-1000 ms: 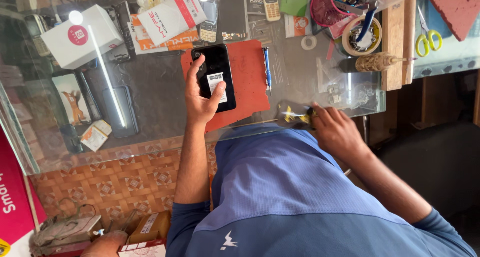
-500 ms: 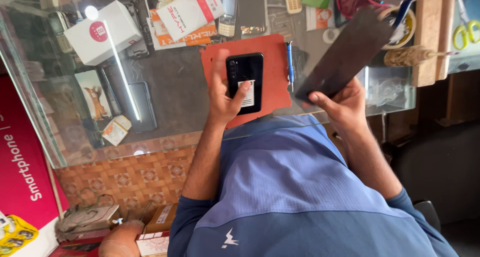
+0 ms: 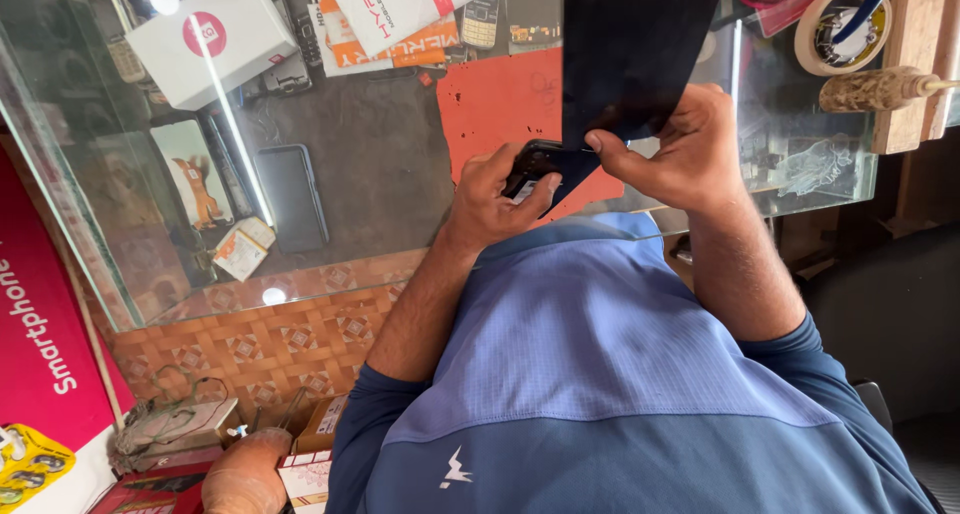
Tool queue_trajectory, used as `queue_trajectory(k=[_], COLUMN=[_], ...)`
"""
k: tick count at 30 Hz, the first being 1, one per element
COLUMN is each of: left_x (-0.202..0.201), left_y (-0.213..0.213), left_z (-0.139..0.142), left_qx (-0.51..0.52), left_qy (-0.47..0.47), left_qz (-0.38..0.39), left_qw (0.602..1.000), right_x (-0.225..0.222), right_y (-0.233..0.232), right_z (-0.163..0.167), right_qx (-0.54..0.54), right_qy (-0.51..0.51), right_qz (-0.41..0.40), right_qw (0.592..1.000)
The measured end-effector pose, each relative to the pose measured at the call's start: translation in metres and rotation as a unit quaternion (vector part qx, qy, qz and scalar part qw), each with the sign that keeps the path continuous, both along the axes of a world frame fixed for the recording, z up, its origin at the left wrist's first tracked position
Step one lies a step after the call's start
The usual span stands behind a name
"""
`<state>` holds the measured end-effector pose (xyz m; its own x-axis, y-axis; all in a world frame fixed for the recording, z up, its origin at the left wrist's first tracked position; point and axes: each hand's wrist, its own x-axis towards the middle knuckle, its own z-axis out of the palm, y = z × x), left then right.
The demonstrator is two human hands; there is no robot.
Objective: The person disassembles a smartphone by applying liquid to the edges from a small bottle, prying off the back cover with a plastic tool, and using a screwdriver to remove internal screws and components.
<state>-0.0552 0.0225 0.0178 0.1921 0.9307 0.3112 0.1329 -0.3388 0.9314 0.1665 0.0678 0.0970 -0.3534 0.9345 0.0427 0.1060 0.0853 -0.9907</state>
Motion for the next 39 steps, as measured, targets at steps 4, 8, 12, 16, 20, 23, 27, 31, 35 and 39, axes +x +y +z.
queue_trajectory(k=[4,8,12,16,20,23,27,31,35,39], left_x=[0.001,0.002,0.001,0.0,0.0,-0.001,-0.003,-0.001,-0.001,0.0], left_y=[0.002,0.005,0.004,0.003,0.005,0.004,0.005,0.004,0.003,0.004], left_z=[-0.002,-0.004,-0.003,-0.004,-0.005,-0.005,-0.005,-0.003,0.0,0.002], left_qx=[0.006,-0.017,0.011,-0.009,0.01,0.007,-0.011,0.021,0.017,0.046], left_qy=[0.008,0.019,0.001,0.009,-0.006,-0.006,-0.024,-0.008,0.004,0.021], left_qz=[-0.001,0.005,0.005,-0.004,-0.009,-0.016,-0.008,-0.013,-0.013,-0.013], left_qw=[1.0,1.0,1.0,1.0,1.0,1.0,1.0,1.0,1.0,0.999], right_x=[-0.001,-0.002,-0.006,-0.011,-0.014,-0.01,-0.011,-0.017,-0.018,-0.019], right_y=[-0.001,0.005,0.008,0.007,0.009,0.013,0.013,0.006,0.012,0.011], right_z=[-0.003,-0.002,0.008,0.018,0.023,0.027,0.029,0.027,0.024,0.02], right_qx=[0.012,0.057,0.087,0.092,0.073,0.105,0.13,0.024,0.175,0.178], right_qy=[-0.042,-0.071,-0.103,-0.137,-0.145,-0.191,-0.164,-0.064,-0.165,-0.148], right_qz=[-0.006,0.015,0.027,0.047,0.045,0.076,0.078,0.063,0.084,0.078], right_qw=[0.999,0.996,0.99,0.985,0.986,0.973,0.975,0.996,0.967,0.97])
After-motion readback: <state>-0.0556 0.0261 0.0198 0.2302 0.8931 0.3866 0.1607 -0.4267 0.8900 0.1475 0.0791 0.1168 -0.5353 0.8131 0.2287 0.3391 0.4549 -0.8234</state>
